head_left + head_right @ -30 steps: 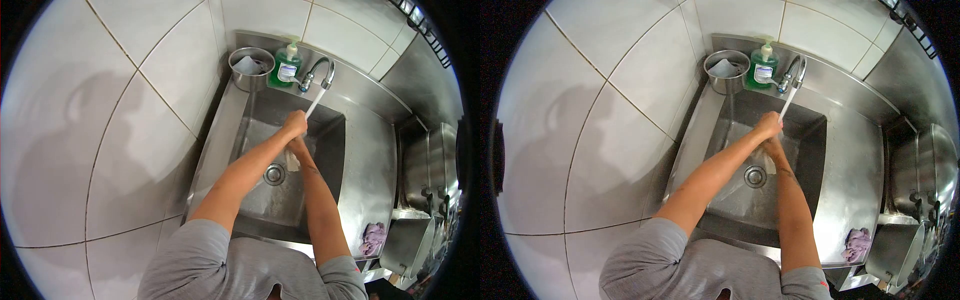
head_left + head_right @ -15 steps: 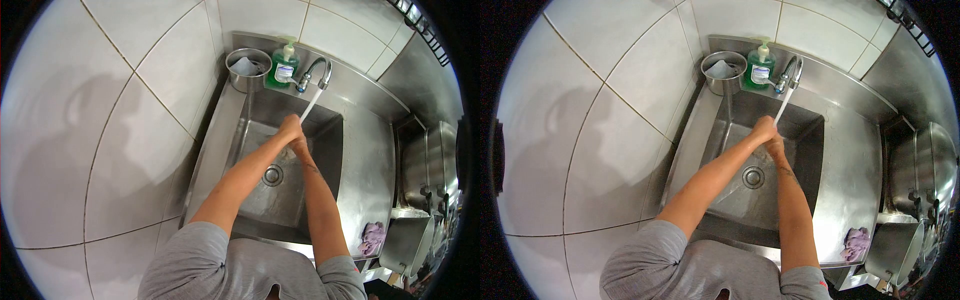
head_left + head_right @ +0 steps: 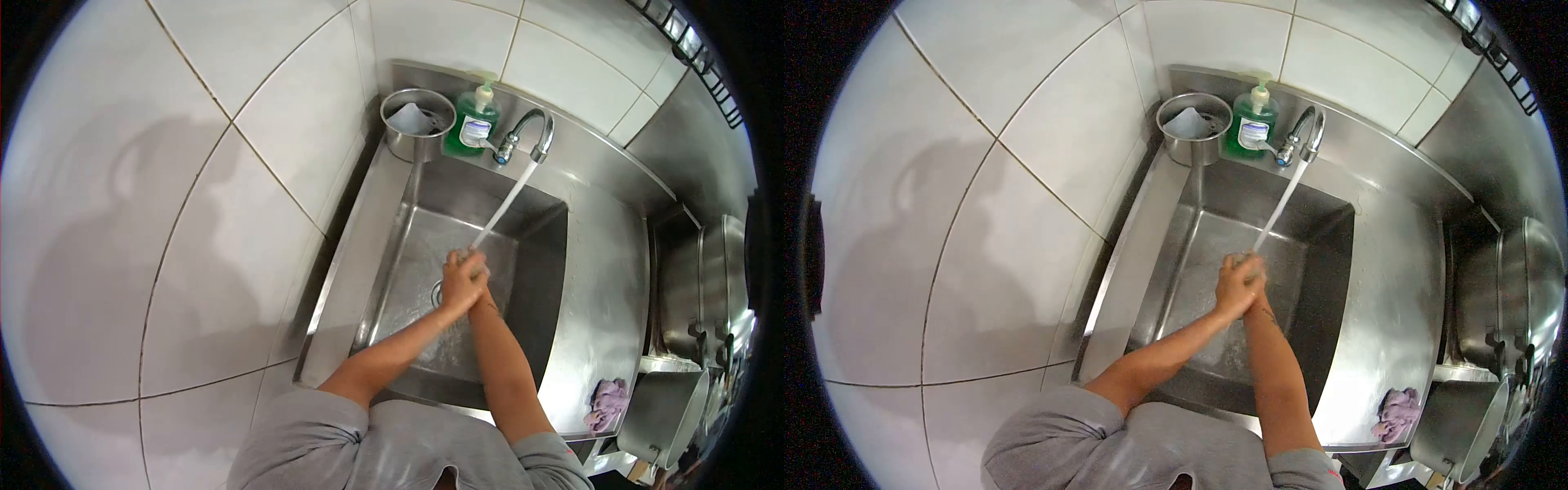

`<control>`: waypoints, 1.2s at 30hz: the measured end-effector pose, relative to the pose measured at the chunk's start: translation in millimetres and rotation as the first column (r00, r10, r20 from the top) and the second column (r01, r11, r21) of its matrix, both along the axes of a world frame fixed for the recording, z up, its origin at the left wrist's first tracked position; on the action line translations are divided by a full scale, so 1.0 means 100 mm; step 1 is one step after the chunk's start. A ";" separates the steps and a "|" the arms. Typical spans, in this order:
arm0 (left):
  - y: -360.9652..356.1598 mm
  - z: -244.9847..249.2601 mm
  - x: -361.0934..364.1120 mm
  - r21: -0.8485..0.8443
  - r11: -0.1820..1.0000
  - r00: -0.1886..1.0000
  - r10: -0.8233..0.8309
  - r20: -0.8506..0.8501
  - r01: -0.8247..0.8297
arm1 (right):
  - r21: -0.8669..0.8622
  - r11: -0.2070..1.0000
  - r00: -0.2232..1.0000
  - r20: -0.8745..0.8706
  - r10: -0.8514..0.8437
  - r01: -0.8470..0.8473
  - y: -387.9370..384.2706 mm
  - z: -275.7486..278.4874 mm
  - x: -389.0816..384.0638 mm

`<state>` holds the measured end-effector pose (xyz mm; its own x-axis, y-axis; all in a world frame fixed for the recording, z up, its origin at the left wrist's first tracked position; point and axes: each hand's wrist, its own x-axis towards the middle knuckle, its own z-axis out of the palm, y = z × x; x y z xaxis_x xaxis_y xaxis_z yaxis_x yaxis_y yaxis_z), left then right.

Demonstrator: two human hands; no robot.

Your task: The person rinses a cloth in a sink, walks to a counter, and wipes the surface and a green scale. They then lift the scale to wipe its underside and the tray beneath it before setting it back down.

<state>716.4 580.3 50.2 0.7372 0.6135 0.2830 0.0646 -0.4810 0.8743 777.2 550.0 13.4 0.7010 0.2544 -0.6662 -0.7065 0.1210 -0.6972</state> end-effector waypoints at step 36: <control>0.35 0.55 1.18 0.008 0.967 0.930 -0.242 -0.276 0.254 | -0.651 0.751 0.509 0.612 0.606 -0.111 -0.03 0.40 0.67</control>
<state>834.4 615.8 104.9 0.9168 0.3927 0.0734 0.1697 -0.5491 0.8184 844.1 546.6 53.4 0.8972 0.4401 -0.0359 0.2223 -0.5205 -0.8244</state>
